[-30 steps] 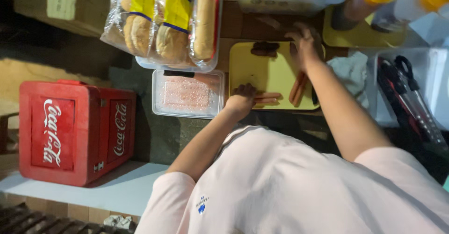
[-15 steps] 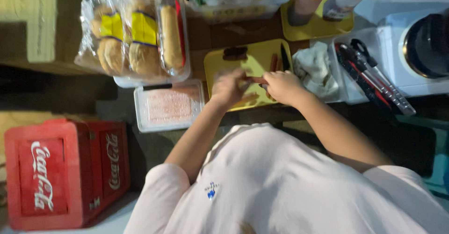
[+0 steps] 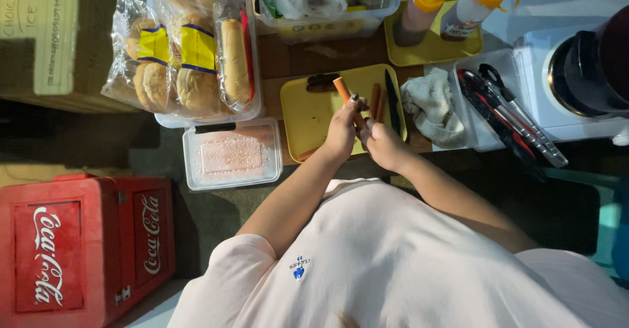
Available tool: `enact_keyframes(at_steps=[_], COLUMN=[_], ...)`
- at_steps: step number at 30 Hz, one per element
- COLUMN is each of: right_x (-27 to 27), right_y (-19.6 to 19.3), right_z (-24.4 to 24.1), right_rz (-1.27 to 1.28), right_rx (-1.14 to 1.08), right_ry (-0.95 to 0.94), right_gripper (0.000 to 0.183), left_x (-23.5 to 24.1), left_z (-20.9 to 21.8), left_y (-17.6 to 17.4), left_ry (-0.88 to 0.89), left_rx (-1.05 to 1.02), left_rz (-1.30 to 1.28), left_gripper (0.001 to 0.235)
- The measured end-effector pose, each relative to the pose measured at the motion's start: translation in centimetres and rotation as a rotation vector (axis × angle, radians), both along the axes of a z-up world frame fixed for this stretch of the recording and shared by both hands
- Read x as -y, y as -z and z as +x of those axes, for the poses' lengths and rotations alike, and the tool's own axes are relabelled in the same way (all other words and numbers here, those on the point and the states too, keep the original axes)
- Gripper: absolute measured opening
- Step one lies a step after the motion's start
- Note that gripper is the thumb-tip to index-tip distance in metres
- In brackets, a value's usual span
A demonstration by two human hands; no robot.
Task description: The person retrieves sausages from a plastic container and places them on a yellow cutting board. Using a knife, the person slices the sausages into smaller pieces. The sliced pieces remain on the cutting board.
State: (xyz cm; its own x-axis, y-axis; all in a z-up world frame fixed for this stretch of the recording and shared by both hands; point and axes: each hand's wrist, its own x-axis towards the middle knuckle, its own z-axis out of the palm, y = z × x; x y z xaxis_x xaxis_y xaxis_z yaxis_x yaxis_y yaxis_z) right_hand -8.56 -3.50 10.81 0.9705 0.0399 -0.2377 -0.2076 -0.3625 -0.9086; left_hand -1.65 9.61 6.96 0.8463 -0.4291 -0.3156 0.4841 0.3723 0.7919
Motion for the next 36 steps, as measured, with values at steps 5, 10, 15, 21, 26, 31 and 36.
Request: enact_keyframes(at_steps=[5, 10, 15, 21, 26, 31, 36], right_x=[0.8, -0.2, -0.9, -0.6, -0.7, -0.7, 0.8], right_y=[-2.0, -3.5, -4.0, -5.0, -6.1, -6.0, -4.8], right_z=[1.2, 1.5, 1.5, 0.3, -0.1, -0.8, 0.0], right_rz=[0.383, 0.454, 0.483, 0.58, 0.698, 0.733, 0.801], right_rx=[-0.425, -0.404, -0.346, -0.407, -0.425, -0.464, -0.362], right_ry=[0.021, -0.053, -0.025, -0.061, -0.1, -0.03, -0.072], right_gripper=[0.018, 0.019, 0.018, 0.017, 0.023, 0.02, 0.028], left_x=[-1.0, -2.1, -1.1, 0.1, -0.1, 0.3, 0.2], left_z=[-0.8, 4.2, 4.9, 2.7, 2.4, 0.3, -2.2], left_y=[-1.2, -2.7, -1.7, -1.4, -2.9, -3.3, -3.4], left_ry=[0.237, -0.172, -0.31, -0.337, -0.297, -0.23, -0.054], left_rx=[-0.097, -0.123, 0.114, 0.188, 0.012, 0.071, -0.02], left_rz=[0.007, -0.175, -0.342, -0.244, -0.208, -0.3, -0.42], left_gripper=[0.025, 0.026, 0.034, 0.035, 0.035, 0.037, 0.032])
